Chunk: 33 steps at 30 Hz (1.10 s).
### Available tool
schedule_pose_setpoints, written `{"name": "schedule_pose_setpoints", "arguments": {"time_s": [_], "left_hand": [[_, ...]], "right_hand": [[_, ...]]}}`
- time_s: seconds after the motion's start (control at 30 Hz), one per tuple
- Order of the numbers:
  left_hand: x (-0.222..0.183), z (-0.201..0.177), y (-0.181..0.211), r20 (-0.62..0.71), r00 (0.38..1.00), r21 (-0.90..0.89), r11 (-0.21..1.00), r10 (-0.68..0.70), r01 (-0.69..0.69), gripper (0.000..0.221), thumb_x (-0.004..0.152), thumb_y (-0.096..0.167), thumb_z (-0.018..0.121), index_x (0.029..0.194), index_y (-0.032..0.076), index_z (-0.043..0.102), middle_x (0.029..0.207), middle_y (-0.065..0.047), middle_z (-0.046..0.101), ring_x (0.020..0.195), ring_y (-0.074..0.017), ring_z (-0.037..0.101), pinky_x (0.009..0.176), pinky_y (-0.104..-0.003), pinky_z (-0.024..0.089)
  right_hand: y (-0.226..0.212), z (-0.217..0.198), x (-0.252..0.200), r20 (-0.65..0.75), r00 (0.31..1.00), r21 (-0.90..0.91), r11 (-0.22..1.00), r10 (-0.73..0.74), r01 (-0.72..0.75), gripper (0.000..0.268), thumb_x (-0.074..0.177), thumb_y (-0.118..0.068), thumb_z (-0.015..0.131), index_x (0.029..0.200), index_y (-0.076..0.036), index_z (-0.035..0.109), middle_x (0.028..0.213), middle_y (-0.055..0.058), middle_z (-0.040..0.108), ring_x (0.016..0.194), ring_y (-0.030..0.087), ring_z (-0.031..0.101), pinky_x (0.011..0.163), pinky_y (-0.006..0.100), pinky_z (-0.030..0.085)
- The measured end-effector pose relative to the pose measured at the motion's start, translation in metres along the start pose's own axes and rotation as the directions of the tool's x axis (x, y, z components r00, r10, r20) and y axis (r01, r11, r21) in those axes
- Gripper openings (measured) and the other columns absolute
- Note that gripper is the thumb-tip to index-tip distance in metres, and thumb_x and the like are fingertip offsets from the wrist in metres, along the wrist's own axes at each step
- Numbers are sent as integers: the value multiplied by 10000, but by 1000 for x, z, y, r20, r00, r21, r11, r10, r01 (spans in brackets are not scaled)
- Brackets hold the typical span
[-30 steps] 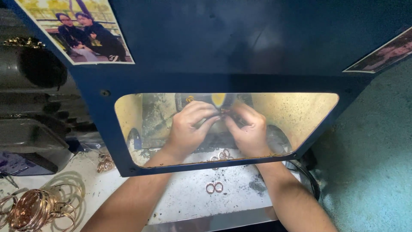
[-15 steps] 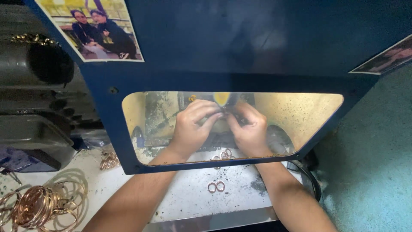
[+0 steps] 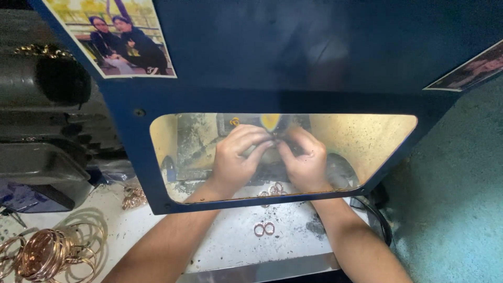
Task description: Polishing a metal ring by holding it against a rotating polishing wheel inside a protective enclosure.
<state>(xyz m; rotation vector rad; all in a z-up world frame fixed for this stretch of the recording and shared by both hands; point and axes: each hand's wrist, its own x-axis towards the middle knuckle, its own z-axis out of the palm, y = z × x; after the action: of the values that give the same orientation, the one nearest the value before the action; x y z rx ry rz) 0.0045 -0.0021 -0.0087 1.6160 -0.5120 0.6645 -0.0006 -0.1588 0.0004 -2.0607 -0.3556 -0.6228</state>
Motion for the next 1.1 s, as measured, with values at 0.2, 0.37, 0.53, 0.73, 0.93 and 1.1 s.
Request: {"name": "schedule_pose_setpoints", "arguments": {"time_s": [0.2, 0.37, 0.53, 0.73, 0.93, 1.1], "left_hand": [[-2, 1, -5, 1, 1000, 12, 1000, -5, 5, 98, 832, -7, 801, 900, 58, 774, 826, -95, 766, 825, -294, 751, 703, -373, 614], [-3, -2, -4, -5, 1000, -25, 1000, 12, -12, 106, 837, -13, 797, 911, 61, 780, 846, -89, 773, 846, -281, 759, 740, -366, 615], [-1, -3, 7, -7, 1000, -48, 999, 23, -23, 101, 847, 11, 798, 922, 78, 788, 859, -65, 778, 853, -262, 762, 758, -356, 617], [-2, 2, 5, 24, 999, -12, 999, 48, -48, 109, 850, -19, 781, 938, 46, 777, 865, -89, 773, 869, -274, 761, 780, -368, 615], [-5, 2, 0, 32, 999, 49, 998, 43, -44, 73, 886, -6, 757, 944, 37, 765, 867, -90, 762, 874, -290, 754, 772, -383, 612], [-3, 5, -9, 33, 999, 48, 998, 37, -39, 63, 902, -1, 738, 950, 33, 760, 877, -102, 760, 889, -274, 750, 791, -369, 608]], "right_hand": [[-6, 4, 2, 1, 999, 21, 999, 40, -40, 86, 852, -59, 772, 915, -4, 752, 781, 172, 721, 811, 330, 754, 680, 416, 583], [5, 4, -4, 6, 1000, 57, 998, 10, -10, 85, 879, -111, 766, 898, -30, 749, 811, 140, 724, 783, 290, 738, 665, 389, 571], [3, -9, -1, 43, 998, 26, 999, -40, 39, 45, 859, -80, 764, 886, -46, 750, 802, 131, 727, 773, 312, 745, 646, 378, 564], [-5, -16, 5, 68, 993, -10, 995, -95, 96, 32, 846, -40, 761, 856, -69, 769, 809, 102, 734, 722, 290, 728, 638, 360, 568], [3, -10, 2, 72, 997, 2, 1000, -20, 20, 15, 859, -62, 757, 871, -53, 754, 796, 92, 723, 733, 252, 725, 642, 347, 550], [9, -6, 4, 44, 999, 37, 999, -27, 25, 17, 872, -60, 752, 875, -47, 742, 790, 97, 707, 746, 266, 723, 661, 364, 559]]}}
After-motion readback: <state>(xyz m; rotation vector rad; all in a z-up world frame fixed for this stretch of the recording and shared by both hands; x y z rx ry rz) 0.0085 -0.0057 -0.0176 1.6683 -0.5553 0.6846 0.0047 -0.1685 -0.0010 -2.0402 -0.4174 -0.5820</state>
